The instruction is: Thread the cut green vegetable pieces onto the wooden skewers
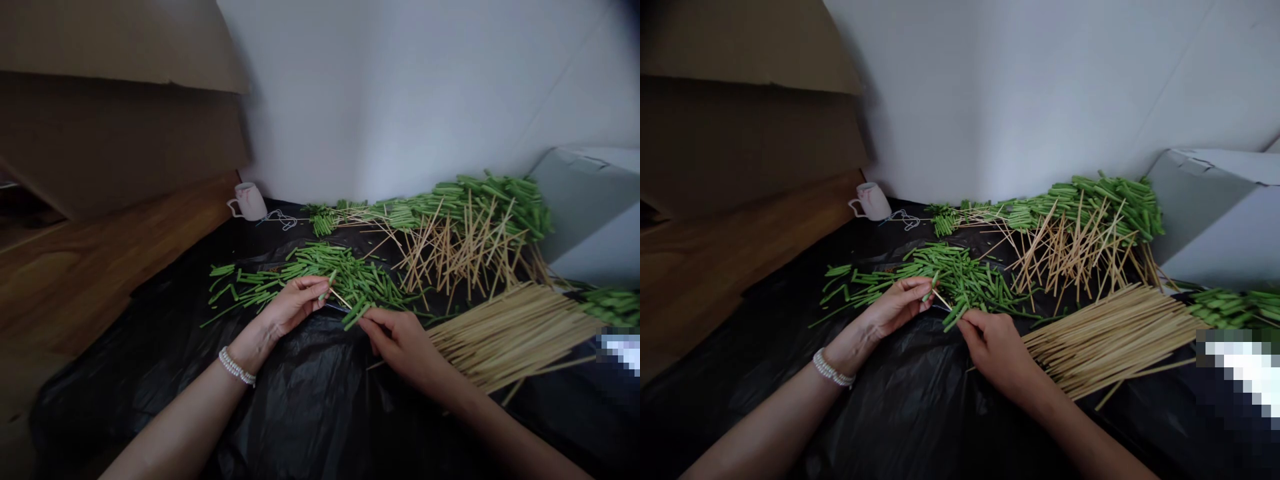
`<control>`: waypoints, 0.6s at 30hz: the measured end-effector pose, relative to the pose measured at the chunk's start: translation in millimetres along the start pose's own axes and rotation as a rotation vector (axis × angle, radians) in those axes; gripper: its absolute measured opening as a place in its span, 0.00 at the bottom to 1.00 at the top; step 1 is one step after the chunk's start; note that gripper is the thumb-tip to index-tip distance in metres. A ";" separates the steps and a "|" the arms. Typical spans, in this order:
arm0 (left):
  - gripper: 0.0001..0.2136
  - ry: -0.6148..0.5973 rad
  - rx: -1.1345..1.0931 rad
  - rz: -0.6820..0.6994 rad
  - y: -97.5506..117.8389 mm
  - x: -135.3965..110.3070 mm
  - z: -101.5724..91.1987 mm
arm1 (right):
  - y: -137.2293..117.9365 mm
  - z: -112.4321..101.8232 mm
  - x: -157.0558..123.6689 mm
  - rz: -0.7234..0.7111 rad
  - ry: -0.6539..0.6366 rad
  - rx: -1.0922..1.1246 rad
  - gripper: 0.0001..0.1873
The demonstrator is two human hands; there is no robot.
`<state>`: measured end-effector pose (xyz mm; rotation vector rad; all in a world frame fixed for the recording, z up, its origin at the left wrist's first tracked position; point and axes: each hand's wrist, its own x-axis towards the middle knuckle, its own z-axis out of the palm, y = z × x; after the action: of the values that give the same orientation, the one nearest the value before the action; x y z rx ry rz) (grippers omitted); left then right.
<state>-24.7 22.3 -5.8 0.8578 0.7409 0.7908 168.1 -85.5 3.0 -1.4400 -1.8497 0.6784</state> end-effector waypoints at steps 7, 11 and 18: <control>0.11 0.010 -0.007 0.005 0.7 -0.7 0.1 | -1.1 -0.4 1.5 0.020 -0.014 -0.009 0.18; 0.11 0.013 0.001 0.010 0.7 -0.6 0.2 | -0.6 -0.6 1.6 0.028 -0.021 -0.008 0.18; 0.10 0.013 0.039 0.015 -1.6 0.8 -3.4 | 1.0 3.5 -1.3 0.041 -0.016 -0.003 0.18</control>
<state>-26.6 23.4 -8.9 0.8945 0.7645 0.7984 166.2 -86.5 -0.1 -1.4820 -1.8385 0.7101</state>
